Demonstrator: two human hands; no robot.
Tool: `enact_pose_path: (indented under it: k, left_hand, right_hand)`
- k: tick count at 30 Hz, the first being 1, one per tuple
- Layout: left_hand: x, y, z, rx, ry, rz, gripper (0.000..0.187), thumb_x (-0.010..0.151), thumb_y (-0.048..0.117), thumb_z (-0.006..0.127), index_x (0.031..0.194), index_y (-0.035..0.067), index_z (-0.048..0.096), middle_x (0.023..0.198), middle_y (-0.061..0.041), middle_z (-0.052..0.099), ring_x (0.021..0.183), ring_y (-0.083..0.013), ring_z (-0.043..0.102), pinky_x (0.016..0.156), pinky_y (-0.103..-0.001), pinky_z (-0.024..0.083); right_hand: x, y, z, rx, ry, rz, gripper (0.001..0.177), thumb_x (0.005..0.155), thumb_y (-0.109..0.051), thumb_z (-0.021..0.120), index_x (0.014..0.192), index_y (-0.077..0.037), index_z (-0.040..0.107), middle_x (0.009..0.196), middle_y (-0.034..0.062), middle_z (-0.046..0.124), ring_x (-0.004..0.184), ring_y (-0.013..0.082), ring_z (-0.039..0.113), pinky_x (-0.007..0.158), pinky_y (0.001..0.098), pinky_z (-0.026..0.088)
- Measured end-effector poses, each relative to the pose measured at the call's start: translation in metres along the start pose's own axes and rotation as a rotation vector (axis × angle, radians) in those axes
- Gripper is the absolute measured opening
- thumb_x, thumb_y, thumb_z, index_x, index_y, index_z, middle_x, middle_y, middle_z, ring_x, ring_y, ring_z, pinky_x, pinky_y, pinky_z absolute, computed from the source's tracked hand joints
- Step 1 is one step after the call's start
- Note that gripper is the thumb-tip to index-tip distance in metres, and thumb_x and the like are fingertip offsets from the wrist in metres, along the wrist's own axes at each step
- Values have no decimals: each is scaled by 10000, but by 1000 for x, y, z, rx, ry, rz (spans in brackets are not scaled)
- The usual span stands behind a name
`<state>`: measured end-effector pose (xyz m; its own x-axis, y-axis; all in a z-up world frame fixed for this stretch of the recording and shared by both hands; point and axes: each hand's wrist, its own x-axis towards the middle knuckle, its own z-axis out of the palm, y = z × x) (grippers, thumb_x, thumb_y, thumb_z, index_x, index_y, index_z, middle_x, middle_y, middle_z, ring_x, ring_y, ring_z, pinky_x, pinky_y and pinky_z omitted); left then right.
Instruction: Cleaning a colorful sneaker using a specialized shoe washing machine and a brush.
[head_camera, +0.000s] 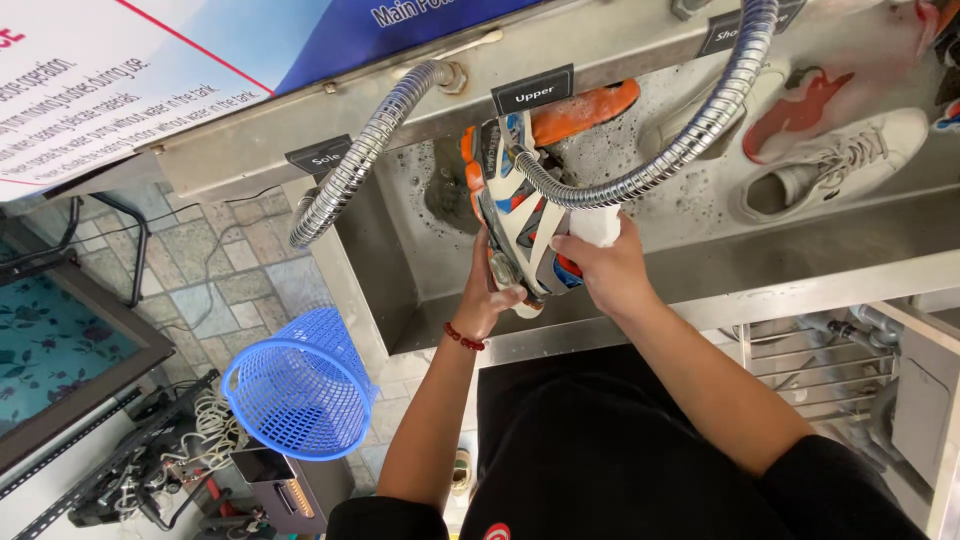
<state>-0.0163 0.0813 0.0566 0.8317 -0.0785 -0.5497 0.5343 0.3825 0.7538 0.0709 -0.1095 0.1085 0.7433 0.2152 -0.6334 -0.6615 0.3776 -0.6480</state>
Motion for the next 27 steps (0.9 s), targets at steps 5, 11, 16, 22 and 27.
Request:
enact_pose_path:
  k: [5, 11, 16, 22, 27]
  left_hand:
    - [12, 37, -12, -158, 56, -7, 1368, 597, 665, 850, 1588, 203, 27, 1596, -191, 276, 1456, -404, 344, 1154, -600, 363]
    - [36, 59, -75, -651, 53, -235, 1119, 693, 832, 628, 1512, 121, 352, 1460, -176, 483, 1327, -406, 514, 1069, -668, 414]
    - [21, 25, -108, -478, 43, -263, 859, 872, 669, 738, 1382, 16, 509, 1294, -177, 596, 1161, -405, 615, 1067, -624, 475]
    - [5, -42, -139, -586, -96, -268, 717, 882, 426, 749, 1407, -16, 541, 1415, -210, 593, 1270, -379, 637, 1137, -568, 493]
    - [-2, -58, -107, -734, -183, -169, 624, 914, 304, 725, 1446, 20, 567, 1430, -166, 623, 1294, -343, 633, 1129, -568, 493]
  right_hand:
    - [-1, -21, -12, -442, -15, -173, 379, 789, -6, 784, 1144, -31, 656, 1045, 33, 695, 939, 109, 644, 832, 292, 541]
    - [4, -76, -18, -878, -486, -371, 358, 735, -34, 813, 1066, -42, 679, 954, 66, 702, 884, 210, 669, 784, 343, 536]
    - [12, -101, -14, -1137, -757, -730, 411, 607, 10, 793, 993, -84, 692, 934, 104, 711, 897, 359, 672, 812, 451, 511]
    - [30, -99, -23, -1290, -720, -682, 510, 614, 57, 754, 1100, -94, 714, 931, 95, 707, 947, 342, 681, 889, 466, 523]
    - [39, -112, -12, -1325, -735, -903, 585, 564, -28, 812, 1142, -76, 731, 1139, 176, 725, 1222, 426, 607, 1012, 508, 484]
